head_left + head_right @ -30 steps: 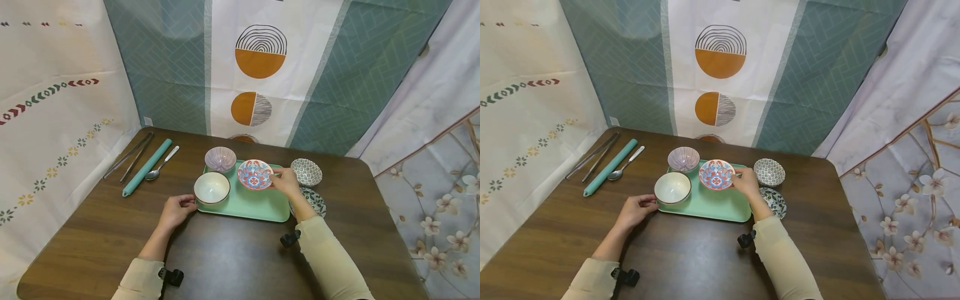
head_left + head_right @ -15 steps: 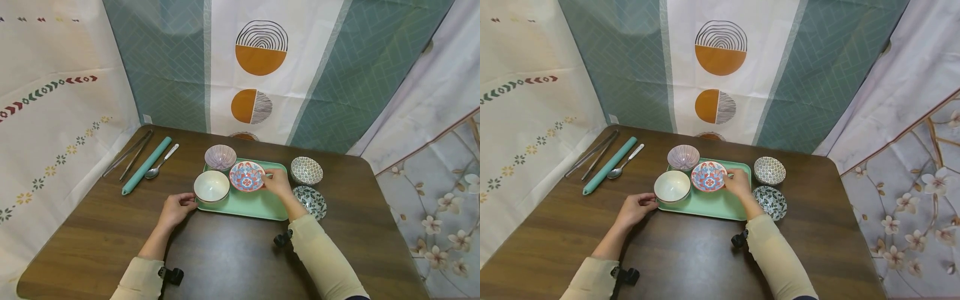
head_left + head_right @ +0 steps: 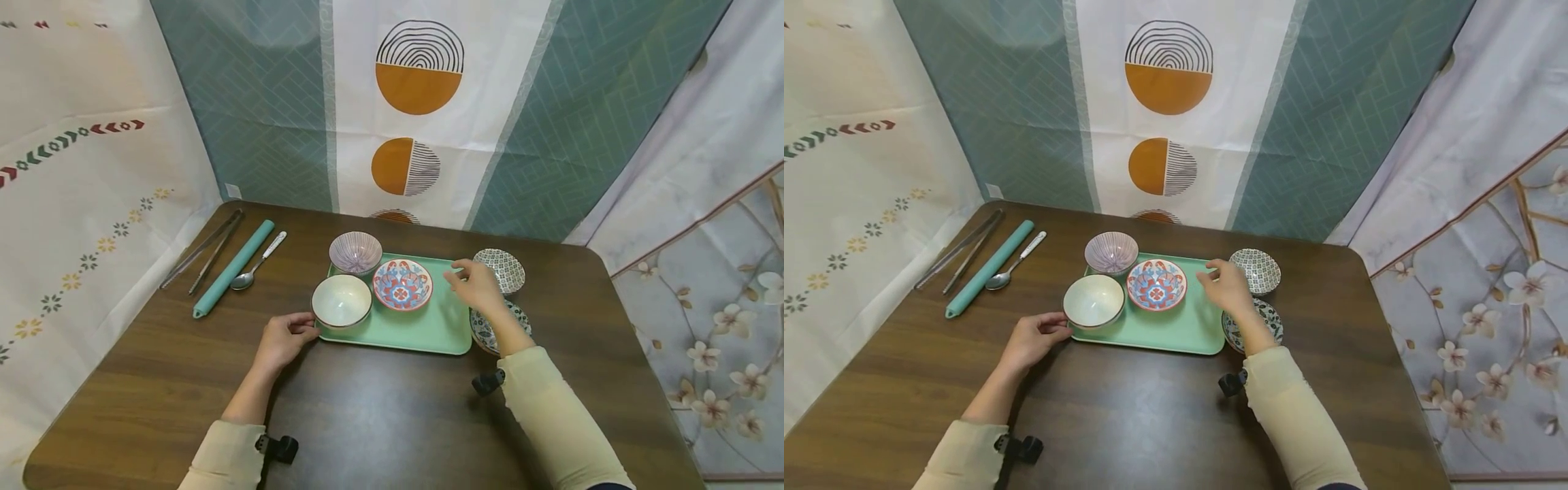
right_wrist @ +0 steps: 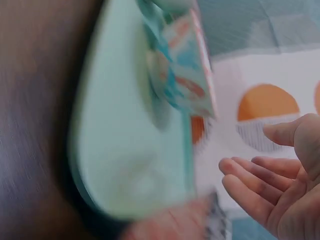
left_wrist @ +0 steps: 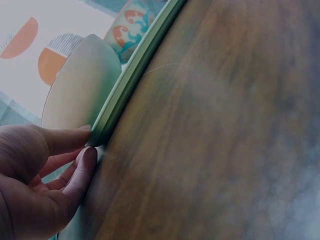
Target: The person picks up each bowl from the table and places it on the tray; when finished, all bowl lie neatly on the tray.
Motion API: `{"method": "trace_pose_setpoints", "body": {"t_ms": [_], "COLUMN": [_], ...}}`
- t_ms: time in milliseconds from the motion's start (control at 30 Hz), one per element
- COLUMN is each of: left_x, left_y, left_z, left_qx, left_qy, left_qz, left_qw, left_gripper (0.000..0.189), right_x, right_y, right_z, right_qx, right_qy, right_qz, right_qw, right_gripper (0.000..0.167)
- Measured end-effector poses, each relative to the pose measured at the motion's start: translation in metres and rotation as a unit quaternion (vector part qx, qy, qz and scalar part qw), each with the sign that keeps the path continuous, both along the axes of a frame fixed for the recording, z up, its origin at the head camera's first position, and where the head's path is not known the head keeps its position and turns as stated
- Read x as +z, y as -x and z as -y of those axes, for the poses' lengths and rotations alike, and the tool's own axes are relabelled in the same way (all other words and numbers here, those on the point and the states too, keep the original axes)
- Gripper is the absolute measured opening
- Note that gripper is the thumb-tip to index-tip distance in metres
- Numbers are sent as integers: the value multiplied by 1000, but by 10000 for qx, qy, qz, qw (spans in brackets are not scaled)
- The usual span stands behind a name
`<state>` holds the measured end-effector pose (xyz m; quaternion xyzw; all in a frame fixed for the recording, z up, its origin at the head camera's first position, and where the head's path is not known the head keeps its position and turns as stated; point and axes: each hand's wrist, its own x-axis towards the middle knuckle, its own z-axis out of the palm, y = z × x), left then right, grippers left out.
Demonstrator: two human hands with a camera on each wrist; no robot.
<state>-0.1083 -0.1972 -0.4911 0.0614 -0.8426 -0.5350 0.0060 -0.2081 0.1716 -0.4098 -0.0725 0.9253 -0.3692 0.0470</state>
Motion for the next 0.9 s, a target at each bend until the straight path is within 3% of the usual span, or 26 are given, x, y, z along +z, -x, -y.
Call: {"method": "trace_pose_setpoints", "body": {"t_ms": [200, 367, 567, 733, 900], "left_x": [1, 2, 2, 1, 1], "left_y": [0, -1, -1, 1, 1], "left_z": [2, 2, 2, 2, 2], "left_qx": [-33, -70, -37, -11, -11], "left_qy": [41, 22, -16, -21, -26], "left_qz": [39, 129, 147, 169, 201], "left_qw": [10000, 9999, 9999, 9999, 9998], "left_gripper": [33, 32, 32, 32, 33], "right_x": [23, 26, 7, -10, -27], "right_y": [-3, -1, 9, 13, 19], "right_z": [-41, -78, -114, -127, -133], "right_qx": [-361, -658, -890, -1146, -1334], "right_qy": [-297, -296, -351, -225, -281], "right_qz": [-762, -1158, -1339, -1271, -745], "right_qw": [9960, 9906, 9864, 9850, 9879], "right_gripper": [44, 41, 40, 40, 46]}}
